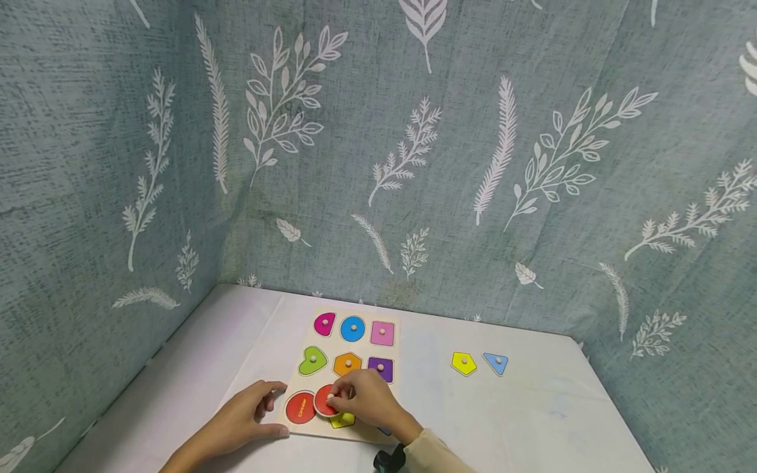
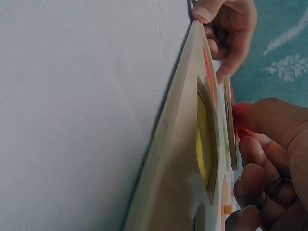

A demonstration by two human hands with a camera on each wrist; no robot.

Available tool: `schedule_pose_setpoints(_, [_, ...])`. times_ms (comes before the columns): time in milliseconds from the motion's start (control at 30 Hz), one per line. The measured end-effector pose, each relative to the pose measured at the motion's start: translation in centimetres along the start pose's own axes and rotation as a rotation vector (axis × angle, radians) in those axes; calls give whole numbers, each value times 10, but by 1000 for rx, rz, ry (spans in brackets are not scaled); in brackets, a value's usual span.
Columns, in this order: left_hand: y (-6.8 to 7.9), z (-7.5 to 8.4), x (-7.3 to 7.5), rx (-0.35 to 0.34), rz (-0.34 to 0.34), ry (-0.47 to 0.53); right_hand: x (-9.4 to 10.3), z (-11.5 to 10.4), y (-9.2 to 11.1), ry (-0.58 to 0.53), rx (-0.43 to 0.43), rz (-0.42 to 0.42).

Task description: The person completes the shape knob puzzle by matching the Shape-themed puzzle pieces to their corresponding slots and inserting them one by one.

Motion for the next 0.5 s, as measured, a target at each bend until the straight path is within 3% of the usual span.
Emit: schedule_pose_setpoints(500, [2, 1, 2, -65, -1, 6, -20, -21, -12, 4, 22, -20])
Point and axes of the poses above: each hand's wrist, its own y-axis away from the middle knuckle, its own x-axis out of the back of the hand, z = x × y, the point moved 6 cm from there along -y, towards the middle knuckle, and after that the axes turned 2 degrees about -y, right-handed, at the moved point
